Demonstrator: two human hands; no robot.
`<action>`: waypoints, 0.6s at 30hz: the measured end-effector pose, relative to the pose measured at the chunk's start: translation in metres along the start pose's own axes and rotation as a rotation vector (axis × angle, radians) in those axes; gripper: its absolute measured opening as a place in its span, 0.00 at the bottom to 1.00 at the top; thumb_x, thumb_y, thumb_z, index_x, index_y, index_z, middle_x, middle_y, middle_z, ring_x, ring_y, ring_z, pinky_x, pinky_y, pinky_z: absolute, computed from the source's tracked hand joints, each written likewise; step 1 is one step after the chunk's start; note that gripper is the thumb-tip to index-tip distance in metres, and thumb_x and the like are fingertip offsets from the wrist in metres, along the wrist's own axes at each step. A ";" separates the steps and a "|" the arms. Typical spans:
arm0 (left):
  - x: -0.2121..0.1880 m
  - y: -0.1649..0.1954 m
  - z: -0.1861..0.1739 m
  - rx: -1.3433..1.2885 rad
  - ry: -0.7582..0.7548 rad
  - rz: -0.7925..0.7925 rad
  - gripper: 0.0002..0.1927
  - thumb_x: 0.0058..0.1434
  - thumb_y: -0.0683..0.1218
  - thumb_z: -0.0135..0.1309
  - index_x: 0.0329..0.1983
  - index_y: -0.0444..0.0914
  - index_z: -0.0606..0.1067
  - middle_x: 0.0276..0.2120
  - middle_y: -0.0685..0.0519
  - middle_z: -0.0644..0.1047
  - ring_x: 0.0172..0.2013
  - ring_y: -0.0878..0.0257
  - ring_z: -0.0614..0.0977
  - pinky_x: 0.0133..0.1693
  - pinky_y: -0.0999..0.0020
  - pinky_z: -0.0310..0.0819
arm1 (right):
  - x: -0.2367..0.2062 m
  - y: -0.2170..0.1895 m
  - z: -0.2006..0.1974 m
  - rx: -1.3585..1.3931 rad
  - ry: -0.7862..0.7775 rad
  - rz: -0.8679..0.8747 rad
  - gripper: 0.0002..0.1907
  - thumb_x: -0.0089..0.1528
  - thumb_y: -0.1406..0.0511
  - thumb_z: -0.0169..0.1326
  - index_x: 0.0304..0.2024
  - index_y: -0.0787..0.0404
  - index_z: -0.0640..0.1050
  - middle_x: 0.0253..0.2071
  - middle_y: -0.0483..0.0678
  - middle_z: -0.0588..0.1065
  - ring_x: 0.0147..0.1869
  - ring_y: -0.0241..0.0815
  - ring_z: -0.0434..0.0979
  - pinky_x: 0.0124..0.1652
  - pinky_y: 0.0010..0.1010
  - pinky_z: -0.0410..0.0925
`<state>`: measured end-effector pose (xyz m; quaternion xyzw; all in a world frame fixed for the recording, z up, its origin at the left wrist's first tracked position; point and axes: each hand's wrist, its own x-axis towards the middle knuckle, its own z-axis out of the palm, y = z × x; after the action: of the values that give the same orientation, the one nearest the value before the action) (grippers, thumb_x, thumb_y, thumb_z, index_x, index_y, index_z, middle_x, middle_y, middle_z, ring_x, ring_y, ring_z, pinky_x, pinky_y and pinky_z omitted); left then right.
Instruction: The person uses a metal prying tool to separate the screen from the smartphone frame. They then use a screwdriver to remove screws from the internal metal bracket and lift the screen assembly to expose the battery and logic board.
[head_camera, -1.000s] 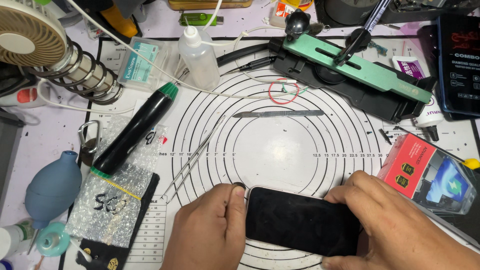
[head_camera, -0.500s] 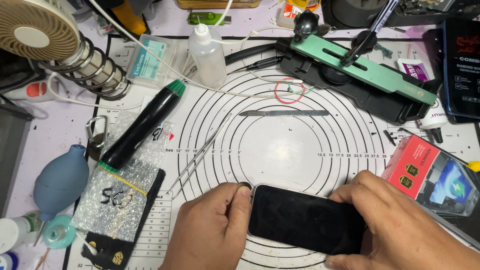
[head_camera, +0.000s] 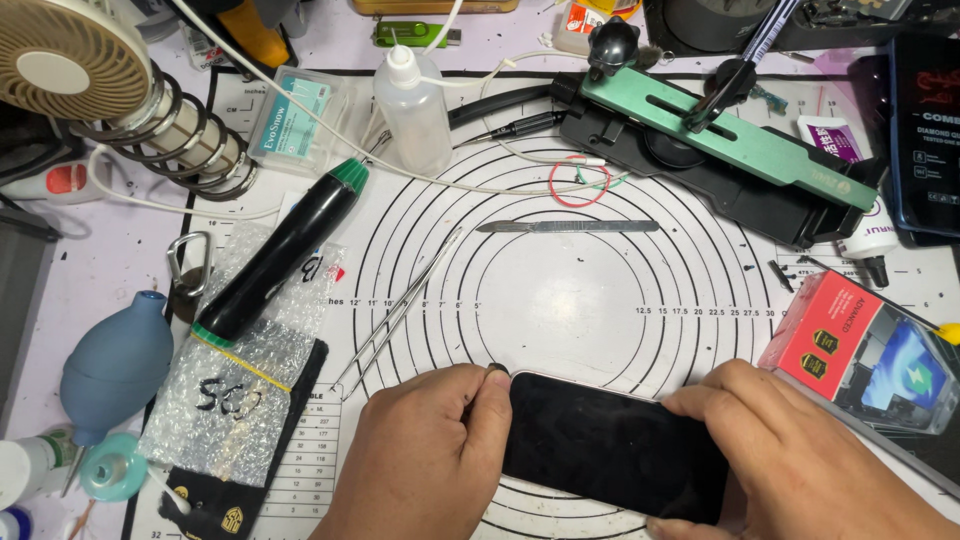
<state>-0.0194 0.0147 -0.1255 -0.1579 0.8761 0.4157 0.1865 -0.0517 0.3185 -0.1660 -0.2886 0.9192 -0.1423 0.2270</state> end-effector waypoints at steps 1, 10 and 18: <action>0.000 0.001 0.000 -0.002 -0.018 -0.029 0.19 0.68 0.53 0.52 0.24 0.38 0.76 0.18 0.49 0.78 0.19 0.58 0.82 0.27 0.60 0.73 | -0.002 0.000 0.003 -0.008 0.015 0.010 0.51 0.43 0.35 0.68 0.58 0.59 0.75 0.48 0.45 0.72 0.53 0.43 0.76 0.50 0.33 0.72; 0.001 -0.003 0.001 0.059 -0.029 0.029 0.20 0.69 0.53 0.50 0.24 0.38 0.75 0.19 0.49 0.77 0.22 0.55 0.81 0.30 0.58 0.73 | -0.013 -0.004 0.015 -0.072 0.158 -0.044 0.46 0.47 0.39 0.63 0.57 0.61 0.75 0.48 0.50 0.74 0.53 0.48 0.79 0.51 0.36 0.73; -0.003 0.000 0.014 0.190 0.160 0.236 0.13 0.62 0.47 0.51 0.23 0.37 0.74 0.20 0.47 0.77 0.19 0.51 0.82 0.24 0.54 0.76 | -0.013 -0.006 0.012 -0.017 0.133 -0.005 0.43 0.47 0.41 0.68 0.56 0.60 0.75 0.47 0.47 0.73 0.52 0.46 0.80 0.48 0.33 0.74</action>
<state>-0.0139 0.0260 -0.1324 -0.0682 0.9359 0.3361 0.0803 -0.0333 0.3201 -0.1691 -0.2827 0.9327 -0.1539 0.1627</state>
